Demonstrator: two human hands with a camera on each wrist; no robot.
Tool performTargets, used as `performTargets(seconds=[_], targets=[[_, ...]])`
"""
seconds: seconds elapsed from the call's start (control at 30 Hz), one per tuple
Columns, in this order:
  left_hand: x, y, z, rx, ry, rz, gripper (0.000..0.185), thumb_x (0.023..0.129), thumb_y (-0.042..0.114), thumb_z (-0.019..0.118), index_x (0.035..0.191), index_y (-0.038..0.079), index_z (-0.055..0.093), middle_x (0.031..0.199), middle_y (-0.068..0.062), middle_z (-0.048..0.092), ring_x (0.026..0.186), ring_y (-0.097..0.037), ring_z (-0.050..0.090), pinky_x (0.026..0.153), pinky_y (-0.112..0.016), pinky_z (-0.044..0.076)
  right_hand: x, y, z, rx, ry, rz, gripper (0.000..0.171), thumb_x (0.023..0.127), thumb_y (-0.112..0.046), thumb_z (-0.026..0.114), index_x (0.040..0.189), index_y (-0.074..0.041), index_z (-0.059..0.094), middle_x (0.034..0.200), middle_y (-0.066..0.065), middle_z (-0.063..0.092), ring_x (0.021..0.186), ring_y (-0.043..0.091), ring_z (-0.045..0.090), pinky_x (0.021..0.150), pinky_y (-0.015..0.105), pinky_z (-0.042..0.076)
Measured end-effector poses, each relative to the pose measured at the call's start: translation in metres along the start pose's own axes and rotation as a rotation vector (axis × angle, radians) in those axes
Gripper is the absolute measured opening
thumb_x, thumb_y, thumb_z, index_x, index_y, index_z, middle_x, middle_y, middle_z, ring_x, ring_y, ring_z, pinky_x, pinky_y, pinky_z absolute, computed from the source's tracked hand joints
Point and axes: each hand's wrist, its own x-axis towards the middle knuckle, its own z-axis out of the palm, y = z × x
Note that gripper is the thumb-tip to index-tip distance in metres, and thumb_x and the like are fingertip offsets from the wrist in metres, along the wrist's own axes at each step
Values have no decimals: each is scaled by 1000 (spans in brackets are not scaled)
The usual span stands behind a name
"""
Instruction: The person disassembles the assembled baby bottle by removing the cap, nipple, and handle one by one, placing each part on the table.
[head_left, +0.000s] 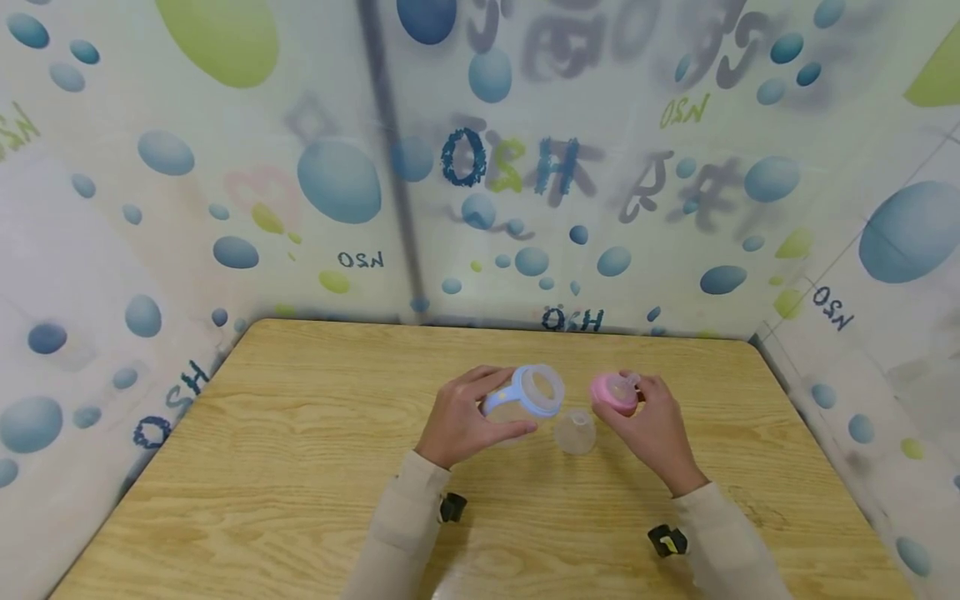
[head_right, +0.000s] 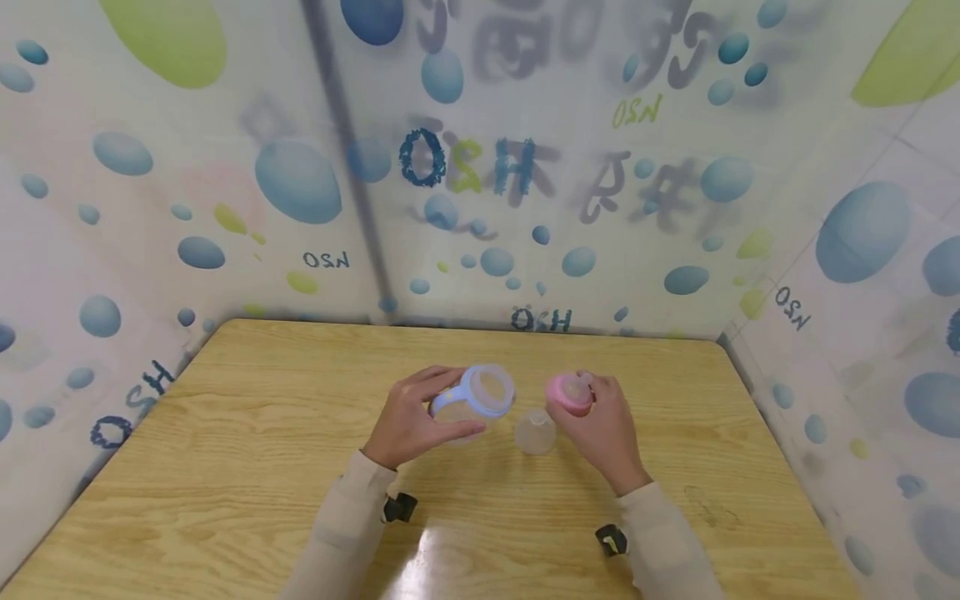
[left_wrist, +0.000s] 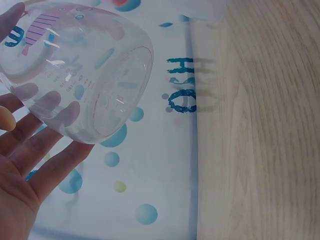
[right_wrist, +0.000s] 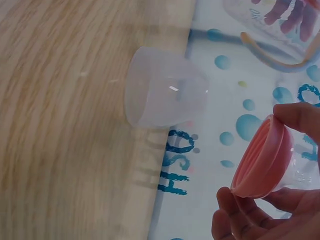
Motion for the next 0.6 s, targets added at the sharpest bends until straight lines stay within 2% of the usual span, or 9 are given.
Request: performTargets(seconds=[0.27, 0.6], targets=[[1, 1, -1, -1, 1, 0, 68, 67, 41, 92, 124, 11, 71, 114, -4, 70, 87, -13, 66, 65, -23, 53, -3, 17, -2, -86, -50, 29, 65, 89, -30, 76, 134, 10, 53, 121, 29, 54, 105, 40, 56, 90, 56, 48], [0, 3, -2, 15, 1, -6, 69, 67, 42, 92, 124, 10, 71, 113, -4, 70, 87, -13, 66, 65, -23, 53, -7, 33, 1, -167, -128, 78, 70, 88, -37, 75, 133, 12, 53, 121, 31, 55, 103, 41, 57, 86, 56, 49]])
